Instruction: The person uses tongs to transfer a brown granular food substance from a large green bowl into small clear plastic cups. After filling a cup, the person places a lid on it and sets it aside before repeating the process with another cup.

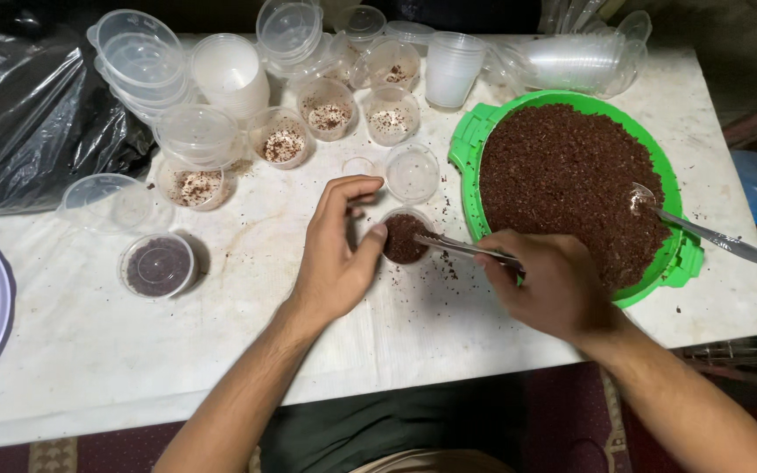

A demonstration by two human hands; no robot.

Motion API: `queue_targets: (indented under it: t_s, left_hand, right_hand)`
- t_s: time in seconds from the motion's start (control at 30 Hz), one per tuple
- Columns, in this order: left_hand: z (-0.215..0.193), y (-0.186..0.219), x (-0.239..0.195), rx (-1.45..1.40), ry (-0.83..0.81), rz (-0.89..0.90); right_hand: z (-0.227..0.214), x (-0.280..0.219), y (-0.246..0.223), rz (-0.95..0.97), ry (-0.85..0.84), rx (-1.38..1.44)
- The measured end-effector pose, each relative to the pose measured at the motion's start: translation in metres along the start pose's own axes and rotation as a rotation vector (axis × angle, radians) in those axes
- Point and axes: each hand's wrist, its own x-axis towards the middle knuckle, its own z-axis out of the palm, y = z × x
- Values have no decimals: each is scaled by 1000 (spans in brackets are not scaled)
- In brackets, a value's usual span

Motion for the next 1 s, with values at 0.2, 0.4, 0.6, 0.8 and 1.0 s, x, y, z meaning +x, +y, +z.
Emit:
queue_targets:
  t_s: [0.2,0.4,0.6,0.8,1.0]
  left_hand:
    - [-12,22,-6,365,-323,6]
    - [-1,16,-4,503,-382,-8]
    - [1,2,-4,465,-371,32]
    - [-1,-2,-5,458,-361,40]
    - [-1,1,-3,454,-368,12]
  right_hand:
    - [10,-4,-9,-157,76,-161]
    - [3,-2,-21,-297,127,-350]
    - [-2,0,-25,-379,155,-536]
    - [-8,9,-37,-410,145,-560]
    - [6,-1,-28,-331,218,-456]
